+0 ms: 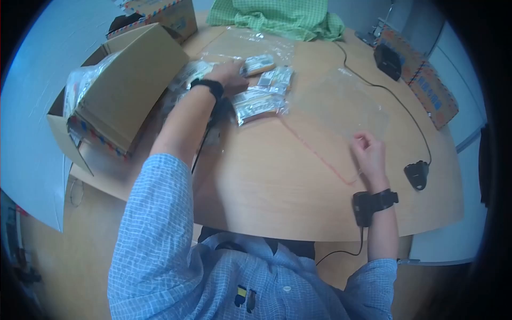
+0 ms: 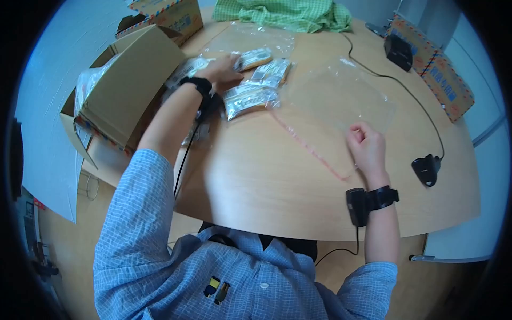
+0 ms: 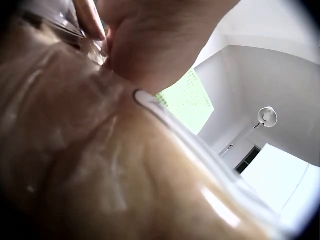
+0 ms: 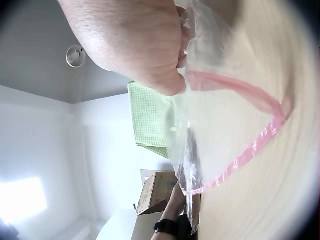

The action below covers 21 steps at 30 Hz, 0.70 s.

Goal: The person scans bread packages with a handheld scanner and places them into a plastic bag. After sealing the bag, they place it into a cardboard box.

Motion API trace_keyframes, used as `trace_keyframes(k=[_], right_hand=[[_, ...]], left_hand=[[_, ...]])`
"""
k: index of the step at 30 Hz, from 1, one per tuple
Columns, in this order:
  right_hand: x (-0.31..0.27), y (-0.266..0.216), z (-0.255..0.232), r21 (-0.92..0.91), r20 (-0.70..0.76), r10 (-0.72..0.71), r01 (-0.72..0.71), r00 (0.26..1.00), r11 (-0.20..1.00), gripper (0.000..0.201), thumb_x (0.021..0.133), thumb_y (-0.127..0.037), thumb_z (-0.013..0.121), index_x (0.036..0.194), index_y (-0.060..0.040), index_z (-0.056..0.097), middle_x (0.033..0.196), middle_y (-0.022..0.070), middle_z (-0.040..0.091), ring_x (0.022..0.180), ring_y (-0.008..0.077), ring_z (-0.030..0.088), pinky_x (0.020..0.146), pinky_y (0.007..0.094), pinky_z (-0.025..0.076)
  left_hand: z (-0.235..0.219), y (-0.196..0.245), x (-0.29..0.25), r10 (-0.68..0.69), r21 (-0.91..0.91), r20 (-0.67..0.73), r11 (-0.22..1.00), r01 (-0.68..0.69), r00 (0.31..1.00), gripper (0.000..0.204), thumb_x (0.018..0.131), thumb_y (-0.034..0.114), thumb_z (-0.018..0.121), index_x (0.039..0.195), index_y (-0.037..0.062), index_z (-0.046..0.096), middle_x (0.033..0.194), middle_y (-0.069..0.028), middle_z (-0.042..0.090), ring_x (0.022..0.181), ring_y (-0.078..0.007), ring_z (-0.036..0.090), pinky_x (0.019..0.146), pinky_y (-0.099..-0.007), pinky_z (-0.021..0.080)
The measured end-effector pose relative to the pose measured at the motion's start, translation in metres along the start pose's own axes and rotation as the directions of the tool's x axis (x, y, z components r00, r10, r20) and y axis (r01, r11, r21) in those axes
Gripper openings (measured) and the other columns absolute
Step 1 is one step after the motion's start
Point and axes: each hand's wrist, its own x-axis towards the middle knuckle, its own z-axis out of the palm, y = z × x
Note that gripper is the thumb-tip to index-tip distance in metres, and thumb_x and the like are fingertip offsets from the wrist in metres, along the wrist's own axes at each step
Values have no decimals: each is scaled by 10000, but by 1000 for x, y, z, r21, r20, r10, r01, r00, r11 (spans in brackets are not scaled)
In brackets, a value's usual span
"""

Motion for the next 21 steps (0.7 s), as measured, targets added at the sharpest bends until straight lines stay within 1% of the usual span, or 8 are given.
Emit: trace_keyframes(k=[1, 3, 6, 10, 13, 16, 18, 21], right_hand=[[0, 3, 2, 1, -14, -13, 13, 1000, 1000, 128, 748, -135, 652, 771, -20, 600, 486, 20, 435, 455, 110, 409, 468, 256, 375], [2, 1, 3, 3, 14, 16, -16, 1000, 1000, 138, 743, -142, 660, 771, -21, 600, 486, 19, 436, 455, 107, 412, 469, 256, 376], [3, 5, 3, 41, 66, 56, -59, 996, 997, 157, 731, -155, 676, 771, -23, 601, 488, 15, 437, 456, 102, 417, 470, 255, 377], [2, 11, 9, 81, 8, 32, -33, 999, 996, 165, 743, -169, 666, 779, -22, 601, 491, 26, 433, 450, 114, 415, 471, 257, 378], [3, 6, 2, 50, -29, 43, -41, 999, 998, 163, 771, -178, 639, 796, -20, 608, 518, 58, 482, 457, 141, 452, 474, 263, 387], [3, 3, 0, 70, -66, 21, -16, 998, 997, 155, 799, -171, 608, 813, -17, 612, 574, 92, 545, 482, 167, 505, 483, 276, 403], [3, 2, 0, 75, -70, 5, 1, 998, 997, 153, 800, -170, 608, 817, -18, 614, 599, 102, 565, 497, 175, 524, 489, 279, 411], [2, -3, -2, 100, -74, -41, 49, 996, 994, 146, 802, -163, 609, 826, -20, 620, 638, 115, 592, 523, 196, 553, 503, 286, 427]], left_hand=[[-9, 3, 8, -27, -10, 239, 1000, 30, 971, 527, 769, 367, 576, 1201, 88, 466, 1091, -202, 566, 1029, -375, 525, 886, -436, 406], [-1, -4, 11, -13, -34, 88, 999, 16, 996, 326, 813, 282, 505, 1063, 81, 567, 1051, -192, 591, 993, -351, 555, 868, -430, 421], [-7, -8, 15, -58, -99, -88, 994, 49, 994, 293, 822, 258, 517, 1040, 72, 578, 1011, -160, 598, 943, -300, 560, 827, -389, 429], [-54, -10, -6, -122, -441, -272, 897, -11, 954, 249, 835, 225, 533, 1010, 59, 592, 957, -118, 608, 877, -232, 567, 774, -335, 439], [-93, 10, -58, -67, -894, -31, 449, 2, 997, 216, 844, 201, 545, 988, 50, 603, 917, -86, 615, 827, -181, 572, 733, -294, 447], [-98, 39, -113, 132, -963, 266, 70, 258, 955, 185, 854, 177, 557, 966, 41, 613, 876, -54, 623, 777, -131, 577, 693, -253, 454], [-86, 65, -137, 240, -903, 413, -19, 429, 879, 165, 860, 161, 565, 951, 35, 620, 849, -33, 628, 744, -97, 580, 666, -226, 460], [-68, 100, -142, 267, -791, 593, 19, 611, 760, 153, 881, 164, 530, 923, 34, 600, 782, -46, 615, 645, -105, 572, 557, -227, 451]])
